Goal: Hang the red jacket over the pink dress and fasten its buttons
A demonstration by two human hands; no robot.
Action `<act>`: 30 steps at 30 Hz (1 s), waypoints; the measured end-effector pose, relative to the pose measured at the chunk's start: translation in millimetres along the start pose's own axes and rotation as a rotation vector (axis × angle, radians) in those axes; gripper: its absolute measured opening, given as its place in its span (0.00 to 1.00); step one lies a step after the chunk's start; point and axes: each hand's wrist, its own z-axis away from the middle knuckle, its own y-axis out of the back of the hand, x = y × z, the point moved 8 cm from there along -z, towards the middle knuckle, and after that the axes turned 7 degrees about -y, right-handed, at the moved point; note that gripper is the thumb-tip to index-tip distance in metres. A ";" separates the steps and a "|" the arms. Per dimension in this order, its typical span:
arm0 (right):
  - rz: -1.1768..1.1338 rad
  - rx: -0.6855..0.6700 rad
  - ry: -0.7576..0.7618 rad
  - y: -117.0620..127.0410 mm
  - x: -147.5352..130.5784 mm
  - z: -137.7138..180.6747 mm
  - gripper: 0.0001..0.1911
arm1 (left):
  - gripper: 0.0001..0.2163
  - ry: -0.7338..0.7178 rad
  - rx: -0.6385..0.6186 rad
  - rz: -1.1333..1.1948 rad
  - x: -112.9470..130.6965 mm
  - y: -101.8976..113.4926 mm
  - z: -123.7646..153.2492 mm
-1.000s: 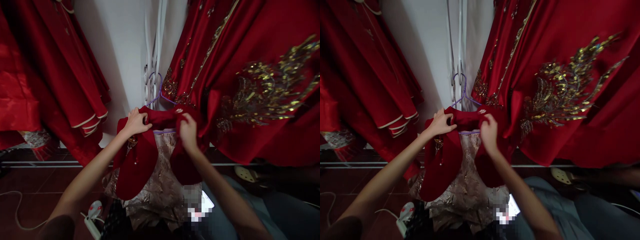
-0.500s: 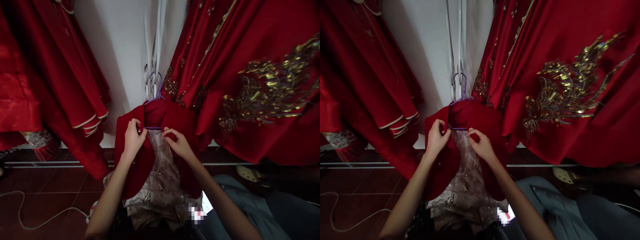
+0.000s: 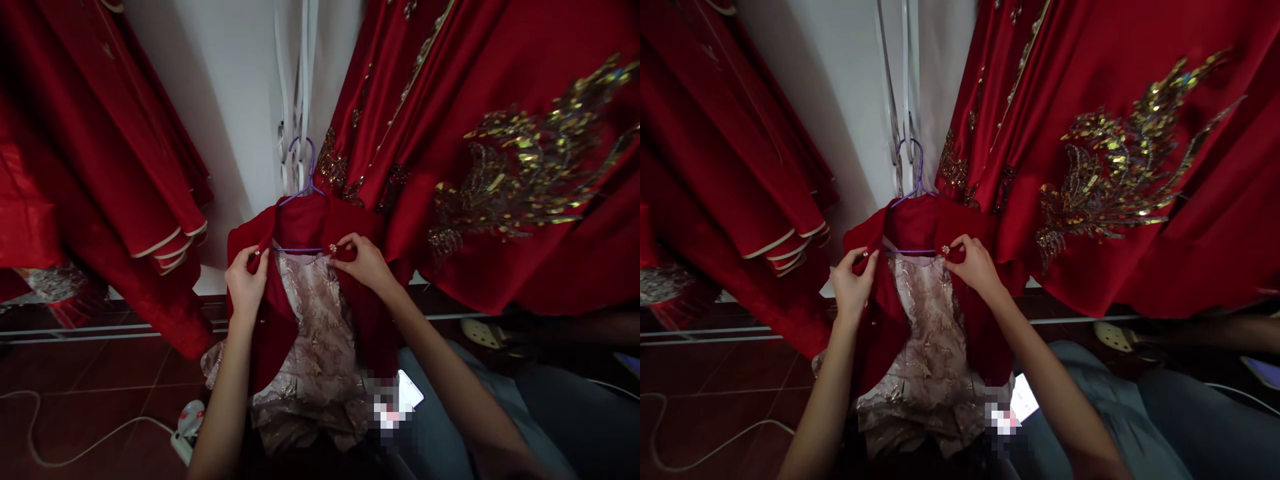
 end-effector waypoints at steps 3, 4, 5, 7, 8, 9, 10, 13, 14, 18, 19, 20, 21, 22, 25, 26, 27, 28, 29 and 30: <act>0.059 0.006 0.033 -4.6 -2.0 -8.2 0.08 | 0.10 -0.016 -0.033 0.019 7.6 -4.9 -6.4; 0.034 0.012 0.041 -5.9 -3.1 -10.5 0.08 | 0.09 -0.029 -0.020 0.039 11.3 -5.0 -7.6; -0.009 0.016 0.054 -7.2 -4.6 -12.4 0.09 | 0.09 -0.043 -0.001 0.061 15.1 -4.5 -8.4; -0.111 0.005 0.083 -9.9 -8.3 -14.8 0.15 | 0.09 -0.074 0.032 0.105 22.4 -3.6 -8.6; -0.156 -0.010 0.094 -11.4 -10.4 -15.1 0.17 | 0.08 -0.088 0.039 0.124 25.7 -4.3 -8.3; -0.200 -0.030 0.101 -13.2 -12.8 -14.9 0.19 | 0.08 -0.101 0.039 0.139 28.8 -6.2 -7.7; -0.245 -0.053 0.105 -15.0 -15.8 -13.8 0.18 | 0.07 -0.115 0.032 0.151 32.0 -9.3 -6.8; -0.421 -0.144 0.150 -22.5 -31.7 -4.5 0.16 | 0.06 -0.169 -0.069 0.175 42.8 -29.3 -2.2; -0.482 -0.171 0.178 -25.1 -38.7 0.5 0.15 | 0.05 -0.194 -0.137 0.170 46.9 -39.1 0.5; -0.597 -0.170 0.258 -30.1 -58.2 21.4 0.16 | 0.06 -0.231 -0.345 0.103 52.6 -65.7 13.1; -0.597 -0.162 0.261 -30.5 -60.5 25.4 0.16 | 0.08 -0.212 -0.345 0.097 50.5 -66.0 14.5; -0.593 -0.157 0.260 -30.6 -62.2 28.9 0.16 | 0.09 -0.189 -0.337 0.100 47.9 -65.0 15.4; -0.584 -0.152 0.256 -30.0 -63.6 31.7 0.17 | 0.10 -0.166 -0.329 0.112 45.2 -63.6 16.1; -0.568 -0.142 0.247 -28.8 -64.7 34.0 0.17 | 0.11 -0.143 -0.322 0.129 42.6 -62.4 16.6; -0.513 -0.112 0.177 -24.4 -64.7 37.1 0.17 | 0.12 -0.042 -0.285 0.242 33.7 -59.8 17.3; -0.507 -0.107 0.146 -23.4 -63.6 37.2 0.16 | 0.12 0.009 -0.260 0.297 29.8 -59.3 17.5; -0.510 -0.107 0.120 -23.1 -62.5 37.1 0.15 | 0.12 0.062 -0.235 0.354 25.8 -59.3 17.9; -0.520 -0.110 0.101 -23.1 -61.5 36.8 0.15 | 0.11 0.109 -0.216 0.406 22.2 -59.9 18.4; -0.533 -0.113 0.090 -23.2 -60.7 36.3 0.15 | 0.11 0.146 -0.206 0.450 19.5 -61.2 19.0; -0.542 -0.112 0.086 -23.1 -60.1 35.8 0.16 | 0.10 0.170 -0.203 0.482 17.7 -62.5 19.3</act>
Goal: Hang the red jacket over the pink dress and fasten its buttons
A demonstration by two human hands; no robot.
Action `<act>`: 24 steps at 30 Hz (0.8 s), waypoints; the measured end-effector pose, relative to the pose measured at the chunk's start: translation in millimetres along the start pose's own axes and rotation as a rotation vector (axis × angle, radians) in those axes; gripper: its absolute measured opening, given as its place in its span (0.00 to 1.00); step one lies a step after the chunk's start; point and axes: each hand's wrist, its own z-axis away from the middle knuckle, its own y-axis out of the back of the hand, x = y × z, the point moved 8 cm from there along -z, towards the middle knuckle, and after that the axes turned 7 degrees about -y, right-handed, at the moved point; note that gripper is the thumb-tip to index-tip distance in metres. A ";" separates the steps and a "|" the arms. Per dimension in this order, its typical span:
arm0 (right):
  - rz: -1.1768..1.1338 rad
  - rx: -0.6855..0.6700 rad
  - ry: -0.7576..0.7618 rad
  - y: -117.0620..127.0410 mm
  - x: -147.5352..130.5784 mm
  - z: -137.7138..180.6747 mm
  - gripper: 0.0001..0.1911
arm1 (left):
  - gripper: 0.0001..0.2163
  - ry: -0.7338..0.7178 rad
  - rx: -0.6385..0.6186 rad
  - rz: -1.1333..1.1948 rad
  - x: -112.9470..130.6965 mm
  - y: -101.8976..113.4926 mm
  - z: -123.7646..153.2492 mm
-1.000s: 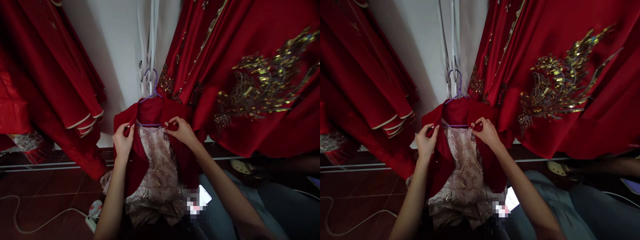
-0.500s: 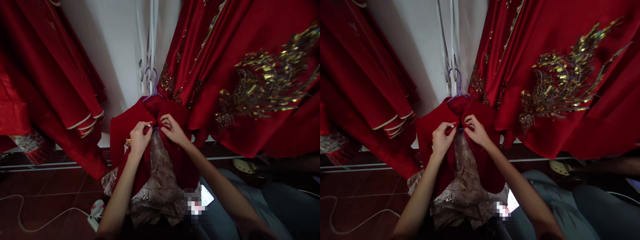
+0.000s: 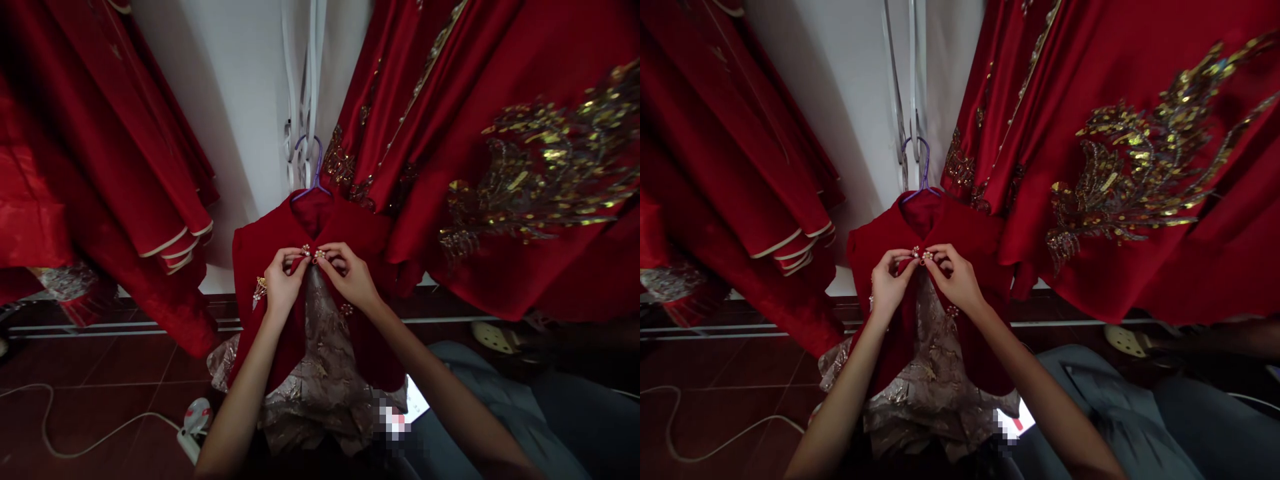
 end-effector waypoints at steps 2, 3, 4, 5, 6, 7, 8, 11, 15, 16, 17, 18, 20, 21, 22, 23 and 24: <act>0.001 -0.001 -0.004 0.3 0.9 -1.1 0.17 | 0.09 0.017 -0.017 0.039 -2.3 -2.1 -0.5; 0.011 0.002 -0.008 0.5 1.2 -1.7 0.17 | 0.09 0.021 -0.029 0.047 -2.7 -2.9 -0.7; 0.021 0.004 -0.011 0.7 1.1 -2.4 0.16 | 0.09 0.022 -0.037 0.052 -2.8 -3.4 -0.8; 0.028 0.008 -0.011 0.9 0.6 -3.3 0.16 | 0.09 0.022 -0.043 0.055 -2.7 -3.5 -0.9; 0.031 0.010 -0.008 1.0 -0.4 -4.2 0.15 | 0.08 0.023 -0.050 0.059 -2.6 -3.7 -0.9; 0.030 0.014 -0.003 1.1 -1.5 -5.2 0.15 | 0.08 0.024 -0.058 0.065 -2.6 -4.1 -1.0; 0.027 0.018 0.004 1.2 -2.7 -6.1 0.14 | 0.09 0.028 -0.068 0.072 -2.9 -4.7 -1.0; 0.019 0.029 0.012 0.9 -4.0 -8.5 0.14 | 0.09 0.033 -0.075 0.100 -4.7 -5.3 -1.9; 0.010 0.040 -0.007 0.5 -1.0 -10.0 0.13 | 0.10 0.030 -0.045 0.113 -7.1 -3.2 -3.6; 0.013 0.035 -0.008 0.0 -0.5 -10.4 0.13 | 0.10 0.038 -0.057 0.103 -8.1 -3.9 -3.7; 0.020 0.030 -0.007 -0.4 -0.3 -10.8 0.13 | 0.10 0.048 -0.077 0.094 -9.2 -5.1 -3.9; 0.029 0.025 -0.002 -0.7 -0.5 -11.2 0.13 | 0.09 0.056 -0.097 0.087 -10.1 -6.2 -4.1; 0.046 0.019 0.015 -0.7 -1.7 -12.2 0.12 | 0.08 0.057 -0.141 0.091 -10.4 -8.3 -5.6; 0.055 0.016 0.023 -0.5 -2.4 -12.7 0.11 | 0.08 0.045 -0.165 0.096 -9.5 -9.1 -6.9; 0.064 0.011 0.032 -0.5 -3.0 -13.1 0.11 | 0.07 0.026 -0.194 0.096 -7.7 -10.0 -8.4; 0.072 0.004 0.038 -0.7 -3.4 -13.5 0.10 | 0.06 0.000 -0.227 0.083 -5.3 -10.9 -10.1; 0.080 -0.003 0.042 -1.0 -3.4 -13.8 0.10 | 0.06 -0.030 -0.263 0.055 -2.4 -11.7 -11.7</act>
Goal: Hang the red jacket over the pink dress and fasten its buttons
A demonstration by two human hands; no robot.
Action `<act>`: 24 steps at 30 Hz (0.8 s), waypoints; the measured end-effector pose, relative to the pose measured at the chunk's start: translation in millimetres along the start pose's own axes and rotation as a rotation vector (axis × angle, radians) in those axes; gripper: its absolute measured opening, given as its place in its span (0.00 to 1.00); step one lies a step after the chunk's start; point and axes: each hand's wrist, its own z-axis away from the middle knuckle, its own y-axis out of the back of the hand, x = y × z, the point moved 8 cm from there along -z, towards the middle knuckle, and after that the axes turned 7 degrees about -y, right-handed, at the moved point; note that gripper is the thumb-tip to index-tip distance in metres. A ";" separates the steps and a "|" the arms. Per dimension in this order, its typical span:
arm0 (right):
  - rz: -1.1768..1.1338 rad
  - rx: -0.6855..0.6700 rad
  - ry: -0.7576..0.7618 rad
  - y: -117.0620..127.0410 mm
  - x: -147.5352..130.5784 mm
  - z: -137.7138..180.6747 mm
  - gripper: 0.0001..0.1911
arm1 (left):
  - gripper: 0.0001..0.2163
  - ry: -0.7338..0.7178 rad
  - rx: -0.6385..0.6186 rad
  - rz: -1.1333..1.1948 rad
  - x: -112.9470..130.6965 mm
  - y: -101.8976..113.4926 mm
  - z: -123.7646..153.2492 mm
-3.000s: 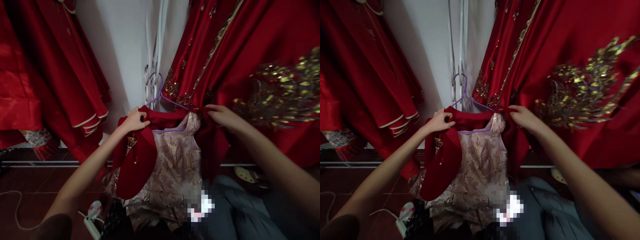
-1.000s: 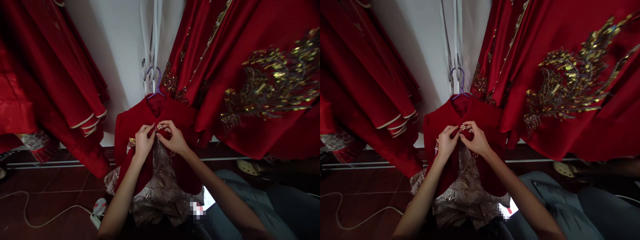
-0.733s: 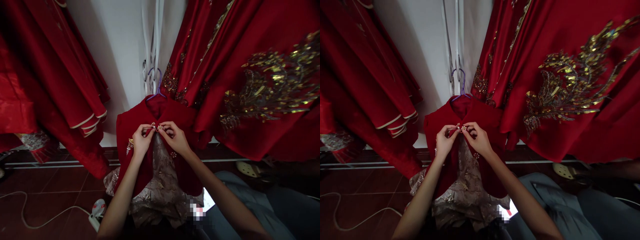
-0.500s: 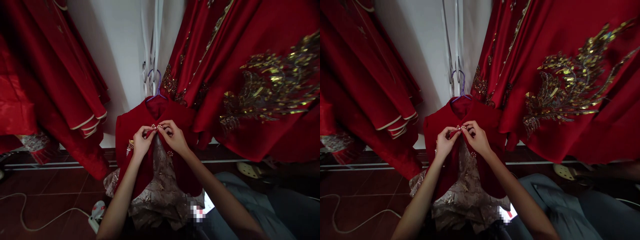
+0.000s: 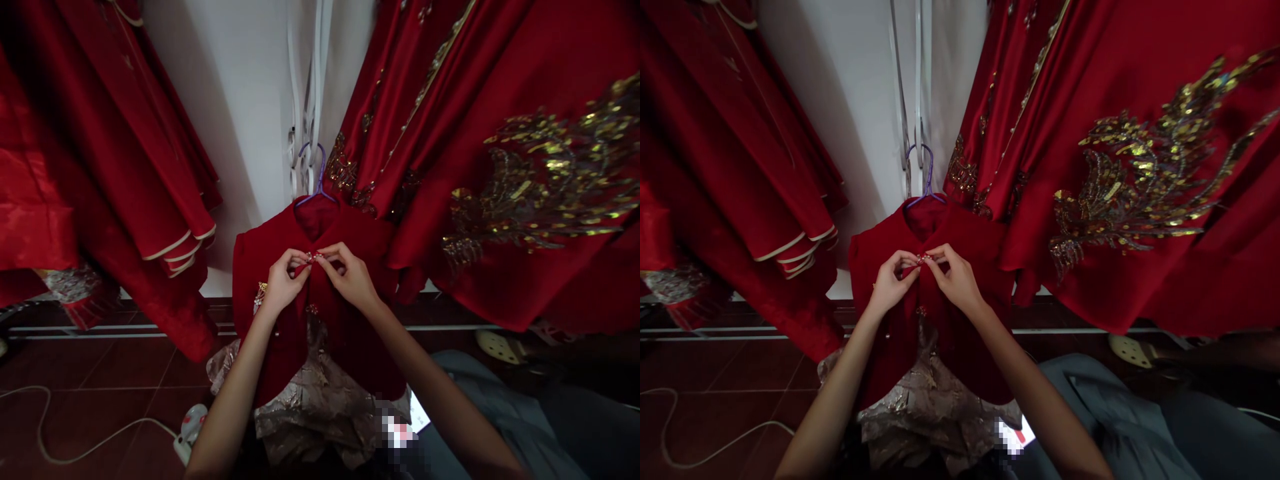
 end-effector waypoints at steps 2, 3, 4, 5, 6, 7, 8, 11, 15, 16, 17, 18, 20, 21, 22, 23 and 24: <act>0.011 -0.011 0.001 -0.5 1.0 -0.3 0.10 | 0.06 -0.047 -0.077 -0.102 6.2 -1.1 -3.0; 0.011 -0.014 -0.002 -0.7 2.1 -0.3 0.10 | 0.06 -0.068 -0.106 -0.164 9.4 -1.3 -4.1; 0.009 -0.015 -0.006 -0.8 3.3 -0.2 0.10 | 0.07 -0.090 -0.126 -0.225 12.7 -1.2 -5.1; 0.006 -0.015 -0.011 -0.9 4.5 -0.1 0.11 | 0.06 -0.112 -0.140 -0.280 16.1 -1.1 -6.0; 0.001 -0.013 -0.016 -0.9 5.7 0.2 0.11 | 0.05 -0.132 -0.151 -0.326 19.2 -1.2 -6.8; -0.005 -0.010 -0.021 -0.7 6.7 0.5 0.11 | 0.04 -0.149 -0.160 -0.363 21.9 -1.4 -7.6; -0.014 -0.006 -0.027 -0.4 7.5 1.0 0.11 | 0.04 -0.163 -0.172 -0.391 24.0 -2.2 -8.4; -0.075 0.007 -0.056 1.1 10.4 2.4 0.12 | 0.02 -0.198 -0.216 -0.435 27.7 -5.9 -10.5; -0.208 0.003 -0.124 0.5 19.2 4.1 0.15 | 0.03 -0.221 -0.240 -0.439 29.6 -8.8 -11.7; -0.231 0.006 -0.133 0.3 21.6 4.3 0.15 | 0.03 -0.224 -0.243 -0.436 29.8 -9.5 -11.5; -0.245 0.015 -0.138 0.3 23.7 4.4 0.16 | 0.03 -0.227 -0.247 -0.435 30.2 -10.2 -11.1; -0.249 0.027 -0.137 0.6 25.4 4.3 0.16 | 0.03 -0.232 -0.250 -0.438 30.7 -10.9 -10.5; -0.237 0.047 -0.134 1.1 27.9 3.8 0.16 | 0.03 -0.241 -0.253 -0.457 32.2 -11.9 -9.1; -0.231 0.054 -0.134 1.4 28.8 3.5 0.16 | 0.02 -0.245 -0.251 -0.474 33.0 -12.1 -8.5; -0.227 0.055 -0.136 1.3 29.4 3.2 0.16 | 0.02 -0.248 -0.250 -0.494 33.8 -12.5 -7.8; -0.226 0.050 -0.139 1.1 29.8 2.9 0.16 | 0.02 -0.252 -0.252 -0.517 34.6 -13.0 -7.2; -0.227 0.046 -0.142 0.9 30.1 2.8 0.16 | 0.02 -0.256 -0.257 -0.542 35.3 -13.7 -6.7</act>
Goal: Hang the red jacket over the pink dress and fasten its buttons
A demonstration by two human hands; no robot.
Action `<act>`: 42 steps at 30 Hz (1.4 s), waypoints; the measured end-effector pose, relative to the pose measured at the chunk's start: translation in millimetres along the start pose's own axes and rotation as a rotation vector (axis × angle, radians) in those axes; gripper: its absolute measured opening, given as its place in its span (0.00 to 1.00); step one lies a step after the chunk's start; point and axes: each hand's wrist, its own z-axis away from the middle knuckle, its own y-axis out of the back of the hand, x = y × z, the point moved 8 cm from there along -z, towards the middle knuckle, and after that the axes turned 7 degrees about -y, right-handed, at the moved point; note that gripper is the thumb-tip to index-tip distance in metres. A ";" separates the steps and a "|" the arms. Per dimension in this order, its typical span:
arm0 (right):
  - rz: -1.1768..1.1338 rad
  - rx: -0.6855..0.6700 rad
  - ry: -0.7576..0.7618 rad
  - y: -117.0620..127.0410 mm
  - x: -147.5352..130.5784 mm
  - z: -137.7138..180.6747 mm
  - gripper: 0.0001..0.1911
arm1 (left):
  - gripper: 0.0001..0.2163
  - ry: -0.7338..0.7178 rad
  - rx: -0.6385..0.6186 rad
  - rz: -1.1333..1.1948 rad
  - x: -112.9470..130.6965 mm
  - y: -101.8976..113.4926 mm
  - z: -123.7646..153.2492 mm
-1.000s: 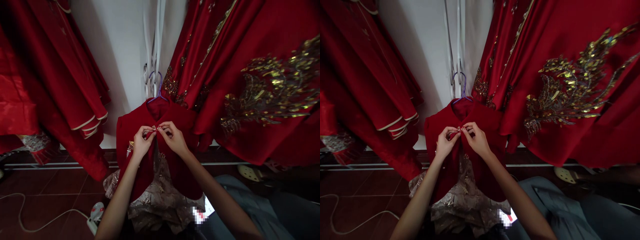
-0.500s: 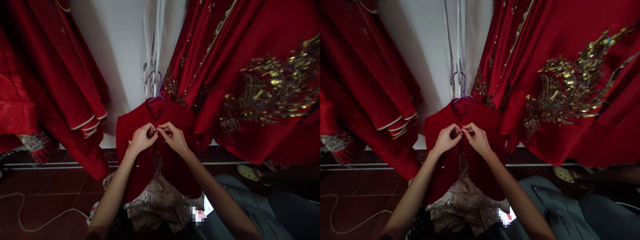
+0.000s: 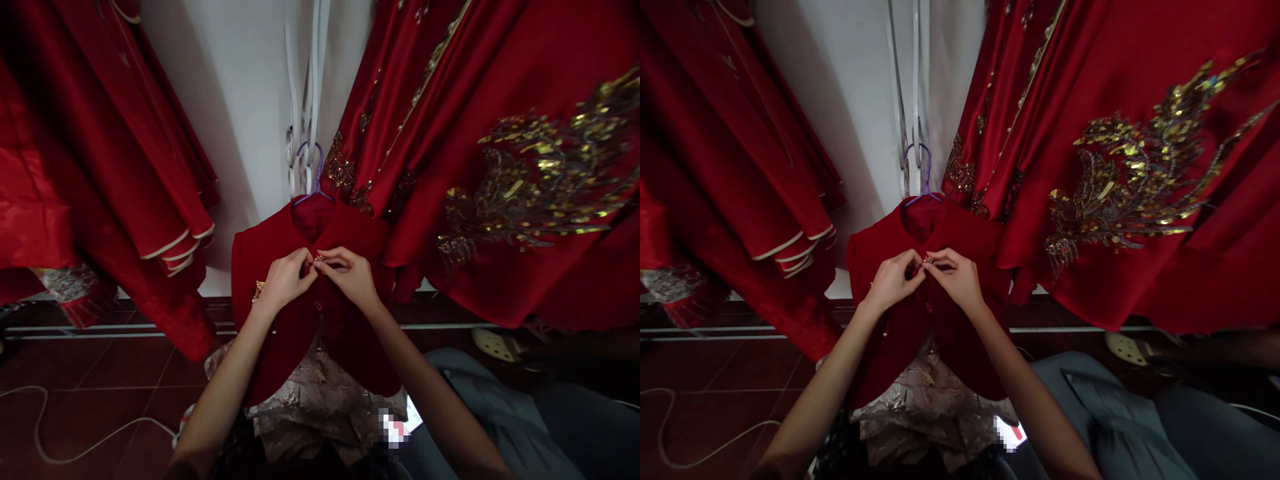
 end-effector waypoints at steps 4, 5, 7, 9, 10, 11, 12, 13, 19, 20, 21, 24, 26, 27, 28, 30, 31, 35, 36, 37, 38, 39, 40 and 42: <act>0.008 -0.001 -0.014 1.2 0.8 1.1 0.16 | 0.01 -0.018 -0.032 -0.041 1.7 -1.8 -0.9; 0.011 -0.004 -0.014 1.4 0.8 1.3 0.16 | 0.01 -0.022 -0.032 -0.029 1.3 -1.5 -1.5; 0.017 -0.019 -0.012 1.2 0.1 0.9 0.16 | 0.01 -0.032 -0.034 -0.004 -0.1 -0.6 -3.3; 0.023 -0.033 -0.004 1.3 -1.9 -0.9 0.15 | 0.02 -0.045 -0.048 0.007 -0.8 -0.6 -5.1; 0.028 -0.039 0.000 1.4 -3.3 -2.0 0.15 | 0.02 -0.051 -0.053 0.014 -0.7 -1.2 -5.6; 0.034 -0.045 0.004 1.2 -4.8 -2.8 0.14 | 0.03 -0.050 -0.048 0.029 -0.6 -1.9 -5.4; 0.044 -0.048 0.009 0.9 -6.2 -2.8 0.14 | 0.03 -0.039 -0.026 0.061 -0.8 -2.5 -4.3; 0.055 -0.049 0.014 0.3 -7.4 -1.6 0.15 | 0.03 -0.013 0.013 0.110 -1.6 -3.3 -2.0; 0.112 -0.056 0.027 -11.5 3.6 48.0 0.36 | 0.10 0.305 0.344 0.630 -16.5 -21.3 35.1; 0.145 -0.056 0.045 -13.7 7.5 61.0 0.39 | 0.10 0.335 0.391 0.695 -17.8 -22.1 40.1; 0.203 -0.076 0.074 -17.3 11.4 73.6 0.44 | 0.10 0.355 0.435 0.744 -18.7 -20.6 43.6; 0.382 -0.098 0.155 -20.7 23.7 99.6 0.47 | 0.09 0.387 0.497 0.850 -20.8 -10.1 44.6; 0.419 -0.101 0.157 -16.0 31.7 103.5 0.44 | 0.09 0.403 0.462 0.919 -20.8 -6.5 40.2; 0.406 -0.103 0.139 -12.0 34.9 102.1 0.42 | 0.10 0.407 0.438 0.951 -20.4 -6.8 38.1; 0.380 -0.100 0.115 -7.2 36.6 99.2 0.39 | 0.10 0.413 0.417 0.981 -20.1 -8.5 36.6; 0.311 -0.077 0.078 3.3 33.8 91.9 0.33 | 0.12 0.443 0.405 1.055 -21.6 -17.2 36.5; 0.265 -0.048 0.068 8.8 29.0 88.2 0.30 | 0.14 0.471 0.419 1.116 -23.6 -23.8 38.0; 0.017 -0.005 0.028 12.7 -2.7 79.8 0.17 | 0.18 0.662 0.510 1.400 -33.1 -53.0 52.9; -0.035 -0.021 0.016 7.9 -11.8 79.7 0.14 | 0.19 0.715 0.489 1.441 -32.9 -58.4 57.6; -0.065 -0.042 0.007 1.6 -20.4 80.5 0.12 | 0.20 0.768 0.438 1.471 -31.2 -62.6 62.8; -0.066 -0.080 -0.001 -6.7 -28.1 82.1 0.14 | 0.22 0.815 0.371 1.493 -28.4 -65.0 68.6; -0.040 -0.138 -0.006 -16.9 -34.2 84.4 0.18 | 0.24 0.850 0.299 1.510 -25.0 -65.4 74.8; 0.004 -0.205 -0.007 -27.5 -38.2 87.4 0.22 | 0.26 0.875 0.241 1.515 -22.6 -63.6 81.5; 0.102 -0.317 -0.012 -44.7 -38.8 93.2 0.25 | 0.26 0.895 0.200 1.439 -24.5 -53.1 95.1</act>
